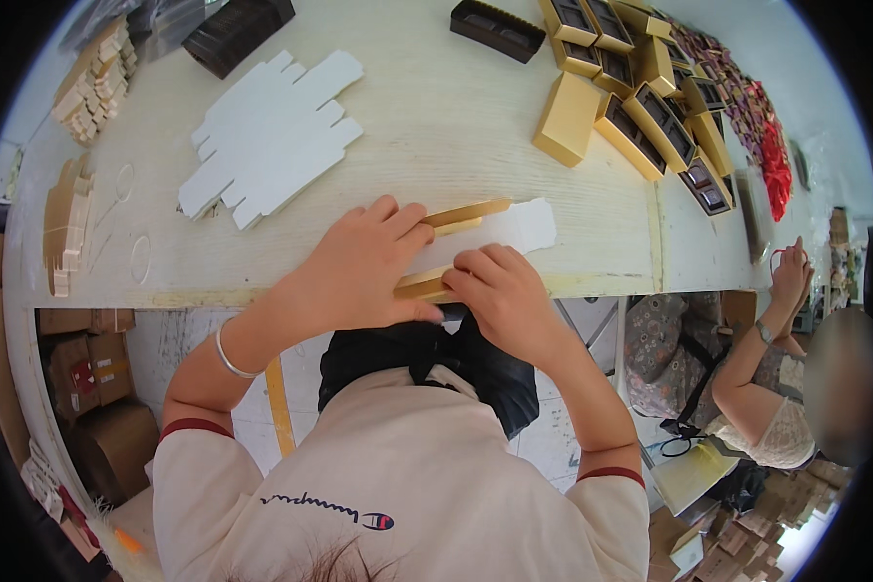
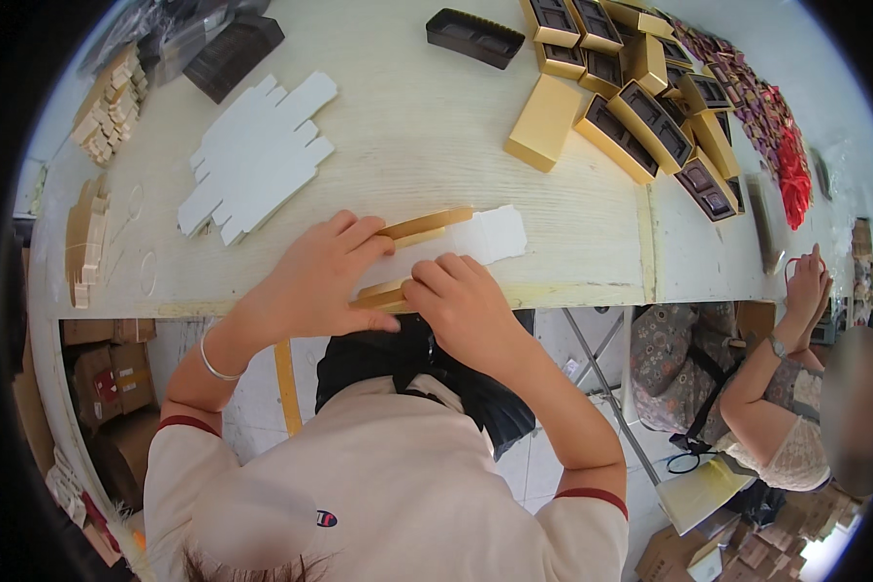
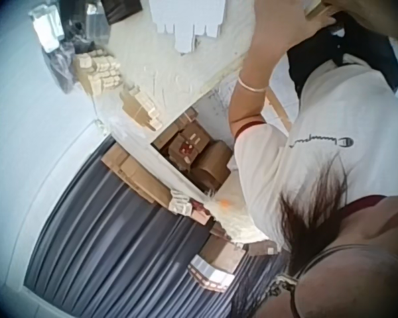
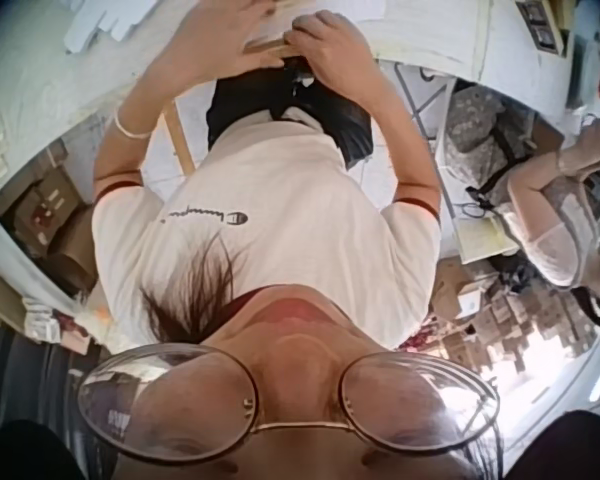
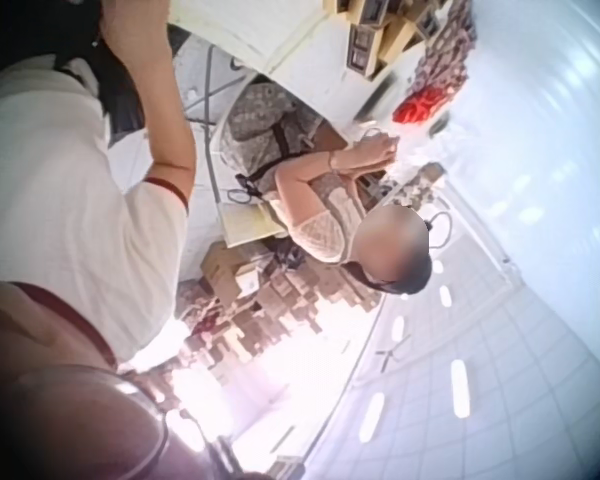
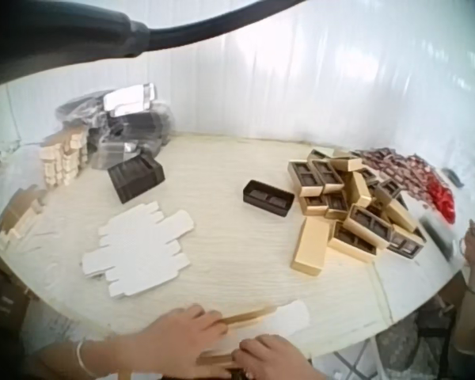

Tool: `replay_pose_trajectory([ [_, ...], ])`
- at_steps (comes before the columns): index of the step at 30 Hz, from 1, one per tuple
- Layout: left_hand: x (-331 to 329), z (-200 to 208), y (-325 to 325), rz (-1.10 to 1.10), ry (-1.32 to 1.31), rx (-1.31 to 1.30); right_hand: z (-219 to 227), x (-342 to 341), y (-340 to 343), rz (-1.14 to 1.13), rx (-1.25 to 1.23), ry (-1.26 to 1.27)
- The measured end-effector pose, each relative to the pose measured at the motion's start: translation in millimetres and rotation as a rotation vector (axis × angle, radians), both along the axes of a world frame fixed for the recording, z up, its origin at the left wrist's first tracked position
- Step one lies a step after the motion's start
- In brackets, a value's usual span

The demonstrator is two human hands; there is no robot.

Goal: The person folds flat white cardboard pieces into small rectangular boxes. They then place a dark brown plastic tray into each box and set the completed unit aside on the table.

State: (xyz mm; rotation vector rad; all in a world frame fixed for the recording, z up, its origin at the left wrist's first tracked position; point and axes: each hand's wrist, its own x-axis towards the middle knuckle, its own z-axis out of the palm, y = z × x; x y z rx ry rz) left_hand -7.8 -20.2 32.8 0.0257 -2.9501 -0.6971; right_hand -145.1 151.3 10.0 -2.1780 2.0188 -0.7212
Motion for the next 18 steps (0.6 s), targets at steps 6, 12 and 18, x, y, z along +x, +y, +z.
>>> replay_pose_trajectory([
  [6, 0, -8, 0, 0.054, 0.017, -0.011, 12, -21, -30, -0.193, 0.276, -0.104],
  [12, -4, -13, 14, 0.188, 0.051, 0.016, 22, -33, 2, -0.230, -0.095, 0.195],
  [18, -11, -3, 20, 0.160, -0.053, 0.215, -3, -7, 1, -0.041, -0.028, -0.388],
])
